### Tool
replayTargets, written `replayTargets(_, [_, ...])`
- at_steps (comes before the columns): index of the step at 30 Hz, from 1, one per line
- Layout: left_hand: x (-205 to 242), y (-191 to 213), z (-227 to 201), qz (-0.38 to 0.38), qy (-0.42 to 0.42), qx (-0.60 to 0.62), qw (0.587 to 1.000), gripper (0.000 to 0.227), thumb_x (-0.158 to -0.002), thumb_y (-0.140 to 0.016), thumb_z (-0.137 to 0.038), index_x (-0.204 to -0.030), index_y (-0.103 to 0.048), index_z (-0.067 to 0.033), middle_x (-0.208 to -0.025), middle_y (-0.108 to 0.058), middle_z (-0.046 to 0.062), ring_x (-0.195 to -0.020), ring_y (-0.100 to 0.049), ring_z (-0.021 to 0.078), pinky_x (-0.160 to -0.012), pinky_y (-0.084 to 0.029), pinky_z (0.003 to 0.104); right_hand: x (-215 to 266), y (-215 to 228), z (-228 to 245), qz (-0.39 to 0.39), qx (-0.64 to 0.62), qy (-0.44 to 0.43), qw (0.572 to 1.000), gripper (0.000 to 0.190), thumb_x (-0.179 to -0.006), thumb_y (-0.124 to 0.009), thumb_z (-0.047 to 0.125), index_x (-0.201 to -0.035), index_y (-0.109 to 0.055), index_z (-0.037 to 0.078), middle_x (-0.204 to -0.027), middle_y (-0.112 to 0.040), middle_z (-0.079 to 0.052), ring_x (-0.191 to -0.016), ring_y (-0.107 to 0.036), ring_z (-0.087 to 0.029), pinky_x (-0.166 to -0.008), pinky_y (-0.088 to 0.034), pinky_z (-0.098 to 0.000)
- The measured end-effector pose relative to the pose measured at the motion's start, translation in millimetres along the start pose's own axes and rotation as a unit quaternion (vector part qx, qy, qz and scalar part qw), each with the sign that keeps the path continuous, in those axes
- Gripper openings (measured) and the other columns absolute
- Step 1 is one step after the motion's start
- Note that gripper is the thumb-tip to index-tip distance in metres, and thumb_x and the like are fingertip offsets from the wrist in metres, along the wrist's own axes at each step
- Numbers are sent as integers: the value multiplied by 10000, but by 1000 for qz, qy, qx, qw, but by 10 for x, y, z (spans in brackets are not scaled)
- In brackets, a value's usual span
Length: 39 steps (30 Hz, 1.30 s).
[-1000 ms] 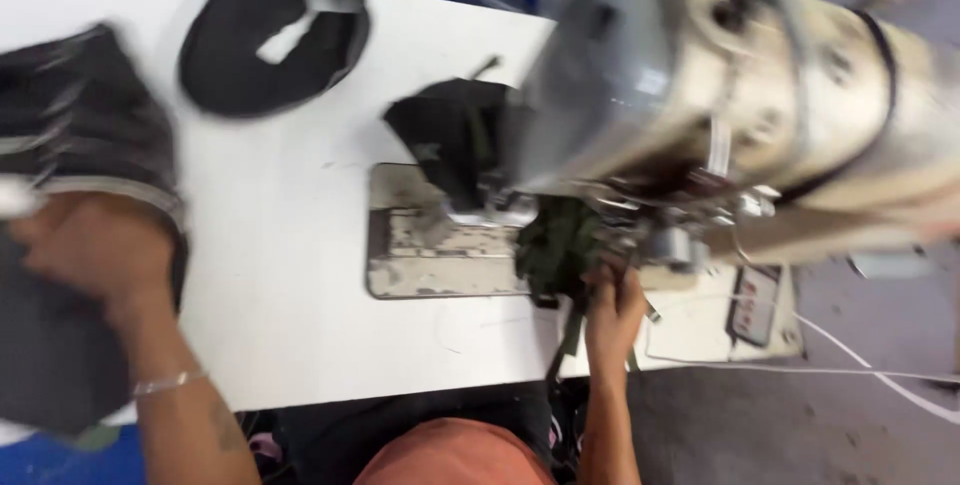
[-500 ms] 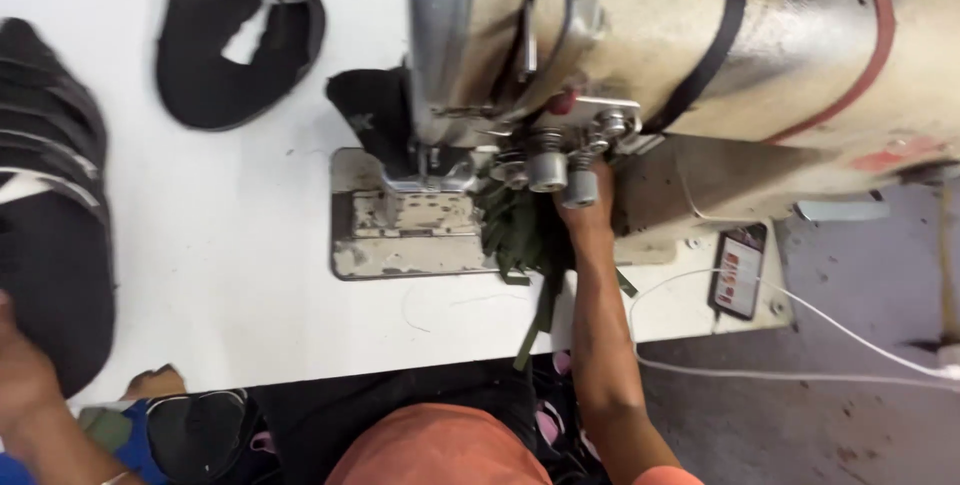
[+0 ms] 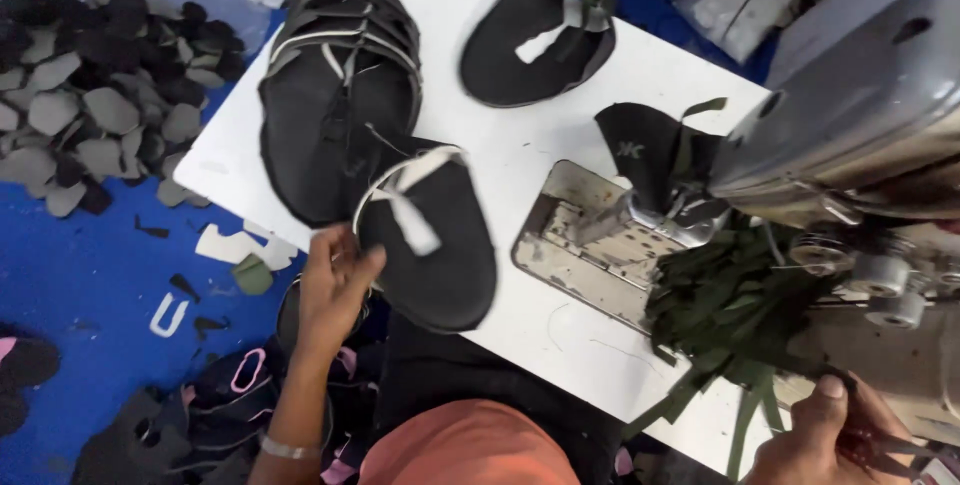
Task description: The person uses a sewing machine to stitch a green strap onto the upper part of black sandals. They repeatedly guide the sandals under the needle, sew sections of the strap, and then cut the thread with scissors before moving on to the next sandal.
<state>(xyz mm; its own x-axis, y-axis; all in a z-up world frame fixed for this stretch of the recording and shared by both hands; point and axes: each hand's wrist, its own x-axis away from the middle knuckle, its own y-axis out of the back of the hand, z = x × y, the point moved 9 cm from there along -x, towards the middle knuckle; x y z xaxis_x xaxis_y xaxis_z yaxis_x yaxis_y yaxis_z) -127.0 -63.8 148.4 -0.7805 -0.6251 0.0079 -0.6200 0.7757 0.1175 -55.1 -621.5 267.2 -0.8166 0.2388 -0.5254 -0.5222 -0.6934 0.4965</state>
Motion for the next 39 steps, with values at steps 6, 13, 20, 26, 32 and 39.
replayTargets(6, [-1188,-140,-144,6,197,-13,980,483,-952,-641,-449,-1290,-637,-103,-1161,-636,8,-1009,-553,155,-820,-451,313,107,-203,-73,50,-330,-129,934,55,-1073,-698,-35,-1103,-712,-79,-864,-694,-124,-750,-645,-145,-724,-533,-261])
replayTargets(13, [-784,-1165,-822,265,86,159,947,294,-922,-713,-164,-1190,-719,-45,-1047,-745,15,-968,-673,102,-890,-525,263,432,-550,-362,266,-226,-208,914,120,-776,-785,-9,-889,-746,-11,-783,-734,-123,-736,-685,-163,-680,-552,-294])
replayTargets(20, [536,-2002,-1746,534,-45,102,838,215,-1023,-655,-159,-1170,-646,-3,-983,-698,9,-915,-619,71,-823,-520,249,131,-911,1334,452,-329,-122,820,93,-762,-800,-47,-837,-753,-19,-797,-794,-89,-718,-752,-150,-652,-588,-272])
replayTargets(26, [698,-2094,-1838,530,-34,139,836,315,-942,-695,-158,-1213,-623,-14,-958,-680,36,-889,-631,82,-799,-526,258,33,-1081,1346,316,-208,-216,900,51,-821,-792,-15,-845,-748,-10,-710,-699,-13,-640,-563,-34,-571,-443,-211])
replayTargets(32, [750,-2194,-1771,529,-30,139,837,306,-939,-739,-182,-1174,-639,-13,-979,-702,31,-905,-675,78,-807,-574,258,-39,-983,1184,264,-235,-193,915,148,-804,-816,13,-900,-703,12,-755,-640,46,-675,-520,-11,-594,-405,-193])
replayTargets(39, [852,-2291,-1653,546,-11,112,830,243,-924,-739,-165,-1107,-694,-12,-920,-708,33,-866,-689,78,-783,-576,262,234,-1185,684,374,-299,-249,842,195,-763,-853,22,-932,-759,-7,-703,-630,63,-638,-528,-13,-562,-400,-209])
